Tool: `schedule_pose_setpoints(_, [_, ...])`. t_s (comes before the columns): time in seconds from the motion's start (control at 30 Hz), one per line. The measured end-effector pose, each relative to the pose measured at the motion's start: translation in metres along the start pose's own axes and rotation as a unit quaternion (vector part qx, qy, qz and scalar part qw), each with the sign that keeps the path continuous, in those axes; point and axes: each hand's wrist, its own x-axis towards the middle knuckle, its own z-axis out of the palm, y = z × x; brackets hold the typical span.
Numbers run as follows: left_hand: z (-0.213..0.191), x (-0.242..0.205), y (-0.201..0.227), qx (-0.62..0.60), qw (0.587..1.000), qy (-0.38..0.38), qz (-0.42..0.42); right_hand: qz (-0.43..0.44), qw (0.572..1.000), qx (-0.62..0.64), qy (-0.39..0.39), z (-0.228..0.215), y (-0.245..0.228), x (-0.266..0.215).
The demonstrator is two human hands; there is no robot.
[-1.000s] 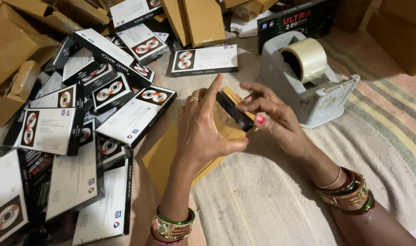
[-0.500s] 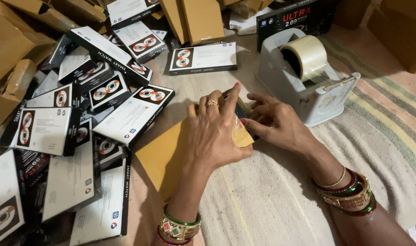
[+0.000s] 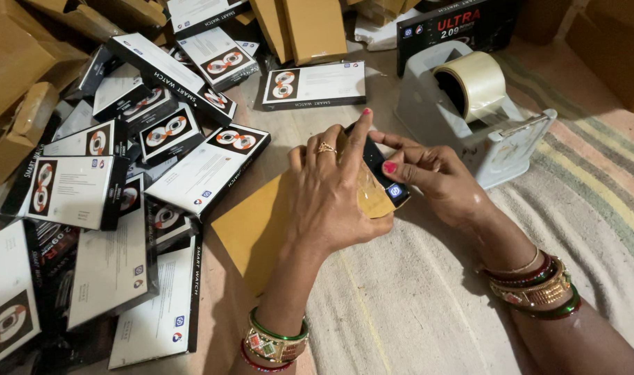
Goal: The person opens smartwatch boxes, removes the watch and accessories, places them into small cardboard shipping boxes, and seals the boxes with clear packing tape. The process is repeated for multiple units.
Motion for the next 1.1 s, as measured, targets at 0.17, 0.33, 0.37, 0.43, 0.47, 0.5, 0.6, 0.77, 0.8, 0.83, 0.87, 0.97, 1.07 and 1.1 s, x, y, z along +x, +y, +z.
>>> schedule_pose_setpoints(0.17, [-0.002,-0.002,0.001,-0.010,0.999,0.026,0.021,0.019,0.997,-0.080,-0.015,0.004,0.002,0.000])
schedule_pose_setpoints(0.33, [-0.004,-0.004,-0.001,-0.016,1.000,0.004,0.016,0.058,0.993,-0.099,-0.027,0.002,0.004,-0.002])
schedule_pose_setpoints(0.37, [-0.004,-0.004,0.000,-0.022,0.999,0.012,0.022,0.046,0.994,-0.092,-0.021,0.000,0.006,-0.003])
schedule_pose_setpoints(0.43, [-0.003,-0.002,0.000,-0.013,0.999,0.026,0.025,0.025,0.996,-0.082,-0.005,-0.005,0.009,-0.004])
schedule_pose_setpoints(0.47, [-0.003,-0.002,0.000,-0.009,0.999,0.034,0.026,0.014,0.997,-0.078,0.004,-0.007,0.010,-0.004])
schedule_pose_setpoints(0.5, [-0.004,-0.002,-0.001,-0.022,0.999,0.033,0.023,0.004,0.997,-0.074,0.012,-0.009,0.011,-0.003])
schedule_pose_setpoints(0.6, [-0.006,-0.003,-0.003,-0.051,0.998,0.032,0.020,-0.003,0.999,0.045,0.006,-0.015,0.015,0.000])
schedule_pose_setpoints(0.77, [-0.004,-0.002,-0.003,-0.039,0.998,0.024,0.039,0.008,0.996,-0.072,-0.042,-0.014,0.020,-0.004])
schedule_pose_setpoints(0.8, [-0.003,-0.002,-0.002,-0.043,0.998,0.016,0.038,0.011,0.984,-0.166,-0.057,-0.014,0.020,-0.005])
schedule_pose_setpoints(0.83, [-0.002,-0.002,-0.002,-0.045,0.998,0.008,0.037,0.035,0.989,-0.129,-0.065,-0.012,0.020,-0.005])
schedule_pose_setpoints(0.87, [-0.002,-0.003,-0.002,-0.047,0.998,0.001,0.036,0.059,0.991,-0.092,-0.074,-0.011,0.020,-0.005])
schedule_pose_setpoints(0.97, [-0.001,-0.006,-0.005,-0.055,0.998,0.013,0.039,0.086,0.989,-0.086,-0.082,-0.008,0.017,-0.003])
schedule_pose_setpoints(1.07, [0.002,-0.007,-0.007,-0.058,0.997,0.018,0.044,0.048,0.995,-0.086,-0.009,-0.007,0.014,0.000])
schedule_pose_setpoints(1.1, [0.003,-0.007,-0.007,-0.051,0.998,0.007,0.038,0.029,0.996,-0.079,0.027,-0.007,0.013,0.000])
